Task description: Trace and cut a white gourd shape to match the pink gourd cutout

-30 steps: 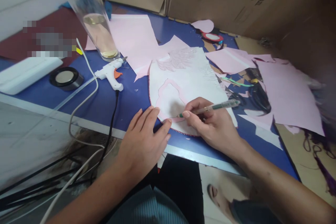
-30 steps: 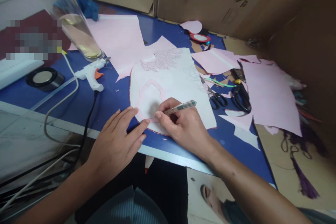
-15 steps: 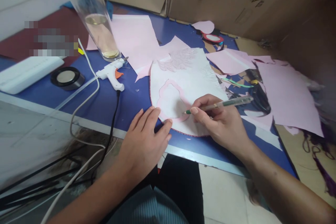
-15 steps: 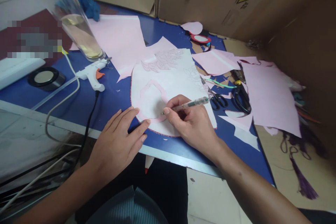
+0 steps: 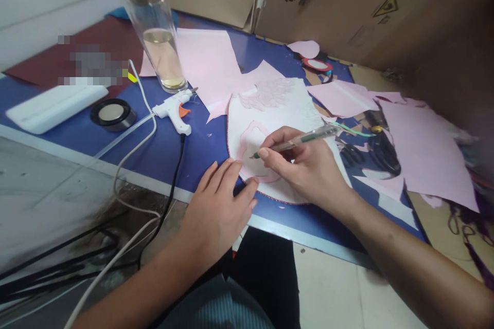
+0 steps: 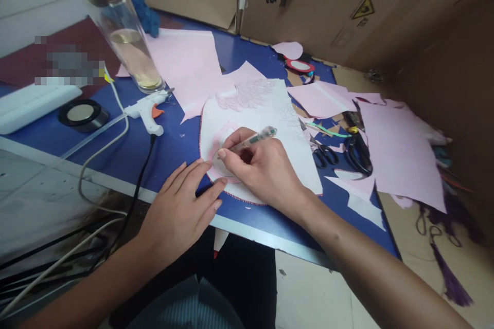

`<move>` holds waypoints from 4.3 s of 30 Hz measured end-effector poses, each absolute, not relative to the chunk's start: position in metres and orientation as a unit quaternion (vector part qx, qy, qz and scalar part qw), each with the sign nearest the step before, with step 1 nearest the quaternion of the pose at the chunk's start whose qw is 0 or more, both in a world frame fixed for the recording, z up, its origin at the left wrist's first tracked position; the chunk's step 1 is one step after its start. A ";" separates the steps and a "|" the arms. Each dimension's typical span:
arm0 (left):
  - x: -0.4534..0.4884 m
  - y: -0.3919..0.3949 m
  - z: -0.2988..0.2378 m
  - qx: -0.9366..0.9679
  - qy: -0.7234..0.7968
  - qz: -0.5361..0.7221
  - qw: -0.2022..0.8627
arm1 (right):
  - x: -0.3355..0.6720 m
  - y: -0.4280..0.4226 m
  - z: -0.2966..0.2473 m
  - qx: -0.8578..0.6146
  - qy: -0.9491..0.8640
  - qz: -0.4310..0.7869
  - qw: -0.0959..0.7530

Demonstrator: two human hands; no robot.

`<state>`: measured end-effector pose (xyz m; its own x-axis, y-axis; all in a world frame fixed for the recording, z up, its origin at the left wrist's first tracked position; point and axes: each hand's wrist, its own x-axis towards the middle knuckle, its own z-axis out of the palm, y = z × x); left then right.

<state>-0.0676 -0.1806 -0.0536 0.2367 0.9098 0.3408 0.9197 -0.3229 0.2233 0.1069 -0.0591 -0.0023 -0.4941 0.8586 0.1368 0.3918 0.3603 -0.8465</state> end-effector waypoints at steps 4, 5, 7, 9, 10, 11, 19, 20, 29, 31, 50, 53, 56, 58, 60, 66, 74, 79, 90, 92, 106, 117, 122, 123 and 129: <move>-0.067 -0.181 -0.053 -0.785 -0.582 -0.211 0.018 | 0.098 -0.051 -0.012 -0.406 -0.773 0.386 0.297; -0.067 -0.181 -0.053 -0.785 -0.582 -0.211 0.017 | 0.097 -0.050 -0.013 -0.407 -0.775 0.383 0.295; -0.067 -0.181 -0.054 -0.786 -0.581 -0.211 0.015 | 0.096 -0.050 -0.013 -0.407 -0.779 0.376 0.294; -0.067 -0.181 -0.054 -0.785 -0.582 -0.212 0.014 | 0.095 -0.050 -0.012 -0.404 -0.783 0.370 0.295; -0.067 -0.181 -0.054 -0.785 -0.581 -0.213 0.013 | 0.095 -0.050 -0.011 -0.403 -0.785 0.366 0.295; -0.067 -0.181 -0.054 -0.785 -0.581 -0.213 0.012 | 0.094 -0.050 -0.011 -0.402 -0.789 0.361 0.292; -0.067 -0.181 -0.054 -0.783 -0.584 -0.212 0.000 | 0.095 -0.048 -0.001 -0.401 -0.826 0.295 0.266; -0.067 -0.181 -0.054 -0.783 -0.584 -0.211 0.000 | 0.096 -0.047 0.002 -0.399 -0.832 0.284 0.260; -0.068 -0.182 -0.055 -0.784 -0.582 -0.217 0.003 | 0.085 -0.043 0.005 -0.372 -0.861 0.244 0.246; -0.067 -0.182 -0.055 -0.784 -0.582 -0.218 0.003 | 0.083 -0.043 0.000 -0.371 -0.862 0.240 0.247; -0.067 -0.182 -0.056 -0.784 -0.580 -0.221 0.008 | 0.082 -0.040 -0.008 -0.372 -0.860 0.244 0.249; -0.067 -0.182 -0.056 -0.783 -0.582 -0.218 0.006 | 0.081 -0.041 -0.007 -0.375 -0.861 0.245 0.240; -0.067 -0.182 -0.055 -0.783 -0.583 -0.218 0.006 | 0.081 -0.041 -0.007 -0.380 -0.860 0.244 0.237; -0.067 -0.182 -0.055 -0.783 -0.582 -0.218 0.006 | 0.081 -0.040 -0.007 -0.383 -0.859 0.245 0.238; -0.067 -0.182 -0.055 -0.784 -0.581 -0.219 0.005 | 0.082 -0.039 -0.007 -0.385 -0.856 0.246 0.241; -0.067 -0.181 -0.054 -0.783 -0.582 -0.218 0.005 | 0.082 -0.039 -0.009 -0.381 -0.853 0.251 0.253; -0.068 -0.182 -0.056 -0.785 -0.578 -0.225 0.011 | 0.083 -0.038 -0.008 -0.387 -0.850 0.251 0.254; -0.068 -0.182 -0.055 -0.783 -0.578 -0.228 0.010 | 0.083 -0.041 -0.007 -0.381 -0.853 0.259 0.246; -0.068 -0.181 -0.056 -0.785 -0.577 -0.224 0.011 | 0.084 -0.041 -0.007 -0.380 -0.848 0.268 0.254; -0.068 -0.181 -0.056 -0.785 -0.577 -0.226 0.010 | 0.084 -0.043 -0.007 -0.378 -0.849 0.271 0.249; -0.067 -0.181 -0.056 -0.785 -0.577 -0.226 0.010 | 0.083 -0.042 -0.008 -0.377 -0.849 0.268 0.255; -0.067 -0.181 -0.056 -0.784 -0.579 -0.224 0.011 | 0.082 -0.043 -0.011 -0.374 -0.849 0.274 0.254; -0.067 -0.181 -0.056 -0.785 -0.577 -0.226 0.013 | 0.084 -0.046 -0.009 -0.371 -0.848 0.281 0.252; -0.067 -0.181 -0.056 -0.784 -0.578 -0.225 0.012 | 0.084 -0.048 -0.008 -0.369 -0.849 0.285 0.250; -0.068 -0.182 -0.057 -0.786 -0.576 -0.224 0.010 | 0.083 -0.047 -0.010 -0.371 -0.849 0.288 0.242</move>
<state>-0.0677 -0.1815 -0.0567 0.2350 0.9009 0.3648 0.9103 -0.3356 0.2422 0.0833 -0.0472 -0.0104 -0.6073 0.7699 0.1963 0.4913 0.5580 -0.6688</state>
